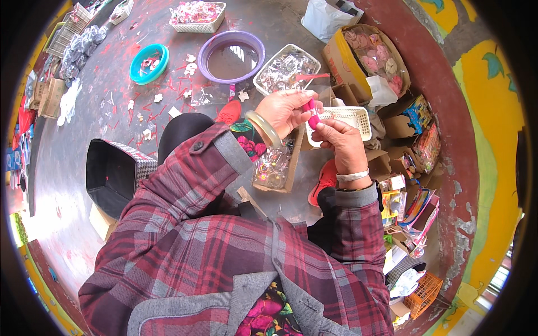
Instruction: The person sits on the floor and organizes small items, including hair ties and colorful hair clips, into a white plastic basket. They handle the items by hand, picking them up from a cardboard box and placing them into the basket.
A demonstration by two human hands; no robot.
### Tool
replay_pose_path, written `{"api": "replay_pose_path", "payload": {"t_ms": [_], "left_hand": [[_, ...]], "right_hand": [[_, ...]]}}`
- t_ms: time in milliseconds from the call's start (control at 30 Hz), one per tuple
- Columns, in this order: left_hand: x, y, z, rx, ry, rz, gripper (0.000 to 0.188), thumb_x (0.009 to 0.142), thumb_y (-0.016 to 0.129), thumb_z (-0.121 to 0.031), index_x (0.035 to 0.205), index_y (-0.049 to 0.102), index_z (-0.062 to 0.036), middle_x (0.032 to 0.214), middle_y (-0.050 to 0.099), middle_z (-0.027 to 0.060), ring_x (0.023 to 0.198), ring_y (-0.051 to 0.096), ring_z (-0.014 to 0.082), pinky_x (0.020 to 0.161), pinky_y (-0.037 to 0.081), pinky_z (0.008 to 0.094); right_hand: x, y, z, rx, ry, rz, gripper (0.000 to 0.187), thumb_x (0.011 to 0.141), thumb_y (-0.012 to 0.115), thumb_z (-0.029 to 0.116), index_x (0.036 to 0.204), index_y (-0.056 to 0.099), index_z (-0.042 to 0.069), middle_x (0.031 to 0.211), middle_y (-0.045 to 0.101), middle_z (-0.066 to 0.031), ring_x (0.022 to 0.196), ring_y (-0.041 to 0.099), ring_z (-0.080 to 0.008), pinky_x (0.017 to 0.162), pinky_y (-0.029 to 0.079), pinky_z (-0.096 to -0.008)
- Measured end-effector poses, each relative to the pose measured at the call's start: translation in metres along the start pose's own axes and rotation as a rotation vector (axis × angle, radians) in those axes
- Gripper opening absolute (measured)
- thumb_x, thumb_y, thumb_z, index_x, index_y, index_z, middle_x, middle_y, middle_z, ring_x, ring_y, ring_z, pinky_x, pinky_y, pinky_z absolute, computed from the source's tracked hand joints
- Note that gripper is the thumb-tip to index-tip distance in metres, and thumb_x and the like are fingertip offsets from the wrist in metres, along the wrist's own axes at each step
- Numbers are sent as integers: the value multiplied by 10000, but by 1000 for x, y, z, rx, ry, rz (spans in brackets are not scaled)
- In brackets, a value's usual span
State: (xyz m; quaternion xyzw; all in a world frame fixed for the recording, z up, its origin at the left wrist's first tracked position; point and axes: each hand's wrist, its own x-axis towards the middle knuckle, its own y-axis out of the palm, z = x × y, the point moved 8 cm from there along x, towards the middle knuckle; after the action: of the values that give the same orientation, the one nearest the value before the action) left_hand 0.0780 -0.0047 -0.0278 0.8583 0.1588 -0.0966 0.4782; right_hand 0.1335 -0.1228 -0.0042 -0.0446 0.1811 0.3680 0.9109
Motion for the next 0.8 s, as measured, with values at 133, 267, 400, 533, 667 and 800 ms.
{"api": "replay_pose_path", "payload": {"t_ms": [133,267,400,533,667,800], "left_hand": [[-2,3,1,18,-32,14,273,873,533,-168,1051,532,39,1009,584,140,949,579,207,716,515,223],[-3,5,2,48,-43,33,253,880,517,-149,1044,529,43,1014,578,144,952,575,211,761,511,250],[-2,9,-2,27,8,121,221,888,495,-122,1028,531,45,1005,579,145,949,575,212,789,508,255],[-2,10,-3,21,-3,125,221,892,485,-113,1024,529,59,1008,577,152,949,574,213,807,504,257],[-5,13,-6,15,-9,120,247,895,479,-115,1047,518,75,1015,574,164,955,573,221,815,504,262],[-2,6,-5,15,28,87,271,899,472,-124,1071,508,82,1017,574,166,964,571,228,817,504,268]], "right_hand": [[0,5,-4,-76,29,79,137,775,647,153,808,651,20,681,624,-31,610,550,-72,549,383,-191],[2,4,-10,-145,33,124,135,769,650,154,744,643,22,648,616,-33,592,541,-72,536,378,-193],[-1,7,-6,-174,62,133,119,760,646,127,752,645,8,636,610,-35,588,540,-73,538,389,-194],[-3,9,-2,-160,39,169,109,759,622,89,775,640,-18,650,608,-41,585,541,-87,564,419,-206],[-1,8,-3,-221,38,196,106,761,591,60,785,634,-34,667,607,-49,590,544,-99,577,436,-219],[-1,11,-9,-253,81,247,108,769,601,79,813,640,-13,672,625,-53,599,573,-104,584,452,-220]]}}
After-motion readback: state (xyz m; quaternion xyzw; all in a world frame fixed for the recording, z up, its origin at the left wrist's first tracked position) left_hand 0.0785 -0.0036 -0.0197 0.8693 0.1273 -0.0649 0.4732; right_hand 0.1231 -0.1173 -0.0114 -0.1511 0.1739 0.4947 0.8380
